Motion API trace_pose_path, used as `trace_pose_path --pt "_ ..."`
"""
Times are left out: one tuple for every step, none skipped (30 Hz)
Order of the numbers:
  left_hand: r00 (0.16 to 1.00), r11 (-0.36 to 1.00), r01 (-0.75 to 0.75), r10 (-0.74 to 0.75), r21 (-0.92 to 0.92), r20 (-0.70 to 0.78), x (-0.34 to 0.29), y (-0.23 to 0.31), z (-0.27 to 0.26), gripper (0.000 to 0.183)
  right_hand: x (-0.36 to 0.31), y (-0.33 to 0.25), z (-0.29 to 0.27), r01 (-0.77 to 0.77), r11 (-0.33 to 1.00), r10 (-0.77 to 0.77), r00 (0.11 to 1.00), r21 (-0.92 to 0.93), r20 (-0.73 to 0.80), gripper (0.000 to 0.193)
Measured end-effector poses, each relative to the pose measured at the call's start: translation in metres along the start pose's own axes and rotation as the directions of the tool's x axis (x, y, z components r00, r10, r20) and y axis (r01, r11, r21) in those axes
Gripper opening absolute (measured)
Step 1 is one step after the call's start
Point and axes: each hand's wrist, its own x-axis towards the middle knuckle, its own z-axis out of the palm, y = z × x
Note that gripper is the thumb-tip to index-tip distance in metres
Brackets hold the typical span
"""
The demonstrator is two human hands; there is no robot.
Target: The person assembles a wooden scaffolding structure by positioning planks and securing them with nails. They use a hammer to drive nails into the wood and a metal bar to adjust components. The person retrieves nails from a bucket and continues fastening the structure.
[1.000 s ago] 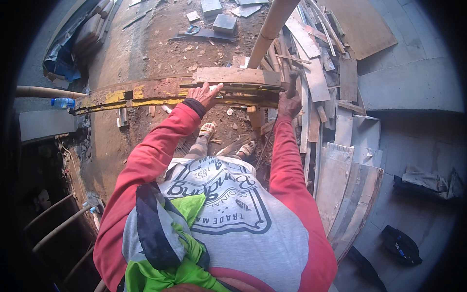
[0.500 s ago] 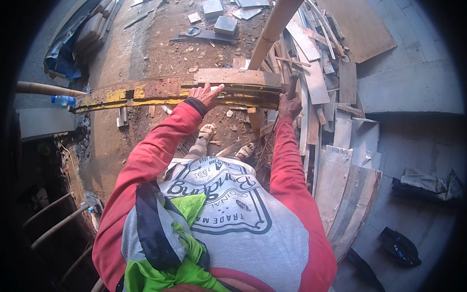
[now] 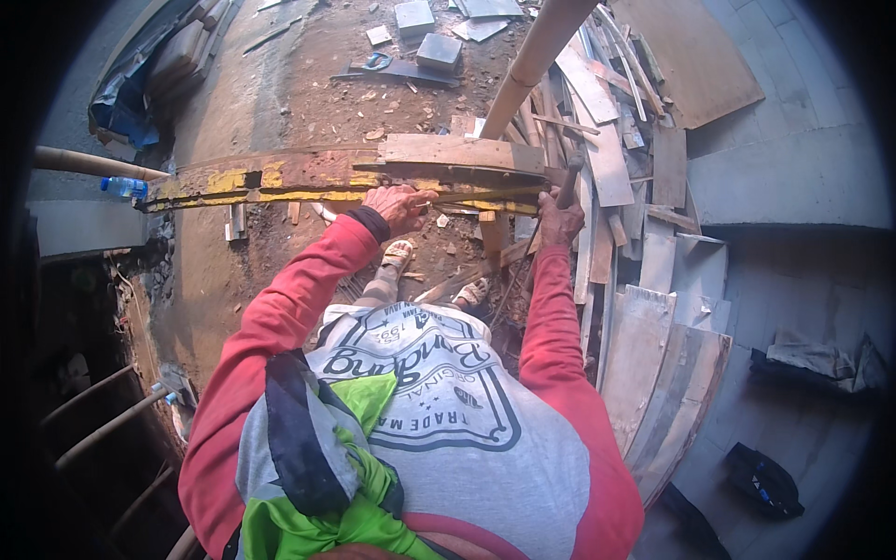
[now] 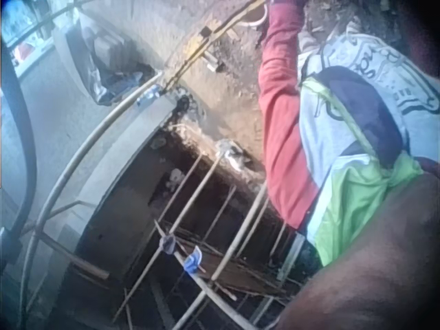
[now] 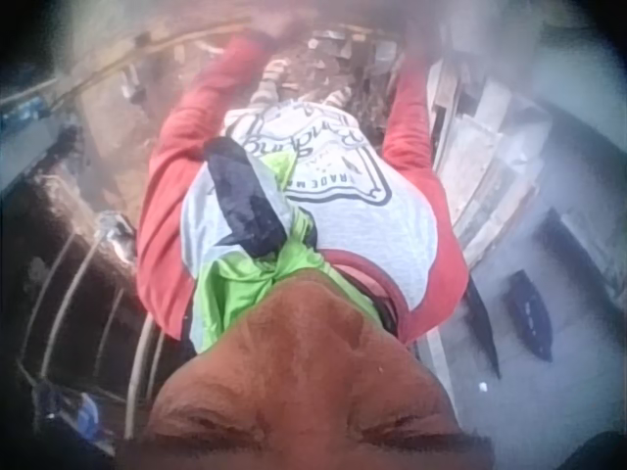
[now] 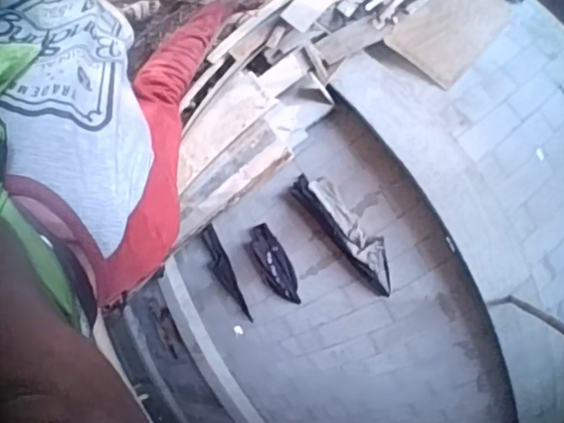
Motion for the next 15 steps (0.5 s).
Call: trace_pose_path --pt "0.998 0.999 0.034 -0.034 0.004 0.051 -0.001 0.001 0.003 0.057 -0.004 -0.003 -0.005 0.014 1.000 -0.015 1.000 0.013 0.009 0.012" --pt "0.999 1.000 0.021 -0.020 -0.016 0.036 -0.006 -0.001 0.003 0.057 -0.010 -0.014 -0.008 0.028 0.999 -0.028 0.999 0.027 0.023 0.011" --pt "1.000 0.999 0.010 -0.009 -0.034 0.026 -0.011 -0.003 0.005 0.056 -0.015 -0.021 -0.009 0.035 0.998 -0.037 0.999 0.043 0.037 0.010" --pt "0.999 1.000 0.016 -0.015 -0.022 0.041 -0.014 -0.004 0.007 0.061 -0.014 -0.024 -0.012 0.024 0.999 -0.028 0.997 0.047 0.078 0.008" --pt "0.999 1.000 0.011 -0.011 -0.006 0.050 -0.010 -0.003 0.006 0.065 -0.012 -0.025 -0.014 0.010 0.996 -0.018 0.995 0.084 0.094 0.008" --pt "0.998 1.000 0.007 -0.007 0.009 0.059 -0.007 -0.003 0.005 0.070 -0.012 -0.026 -0.017 -0.005 0.993 -0.009 0.994 0.121 0.110 0.009" --pt "1.000 0.999 0.025 -0.025 -0.032 0.013 -0.008 -0.006 0.004 0.075 -0.012 -0.028 -0.019 -0.020 0.987 -0.001 0.992 0.158 0.128 0.009" --pt "0.998 0.996 0.049 -0.051 -0.076 -0.034 -0.015 -0.010 0.002 0.081 -0.020 -0.042 -0.015 -0.037 0.977 0.002 0.986 0.209 0.168 0.010" --pt "0.994 0.991 0.067 -0.076 -0.119 -0.075 -0.022 -0.013 0.001 0.087 -0.029 -0.050 -0.008 -0.053 0.964 0.000 0.979 0.260 0.202 0.010" --pt "0.993 0.990 0.080 -0.089 -0.119 -0.077 -0.024 -0.015 0.003 0.099 -0.039 -0.056 0.000 -0.071 0.948 -0.004 0.972 0.309 0.237 0.010" --pt "0.993 0.989 0.044 -0.059 -0.144 -0.100 -0.030 -0.014 0.004 0.101 -0.051 -0.064 0.009 -0.091 0.930 -0.010 0.962 0.356 0.273 0.011" --pt "0.991 0.986 0.011 -0.033 -0.167 -0.127 -0.037 -0.014 0.005 0.103 -0.065 -0.075 0.019 -0.092 0.946 -0.027 0.932 0.309 0.361 0.011" --pt "0.988 0.982 -0.032 0.003 -0.186 -0.154 -0.039 -0.013 0.004 0.105 -0.078 -0.083 0.030 -0.084 0.961 -0.042 0.899 0.265 0.437 0.010" --pt "0.996 0.978 0.002 -0.020 -0.207 -0.088 -0.036 -0.004 -0.004 0.106 -0.087 -0.082 0.043 -0.061 0.976 -0.049 0.875 0.211 0.482 0.010" --pt "0.989 0.973 -0.046 0.013 -0.228 -0.146 -0.039 0.000 -0.007 0.107 -0.096 -0.078 0.060 -0.038 0.986 -0.055 0.842 0.160 0.536 0.010"
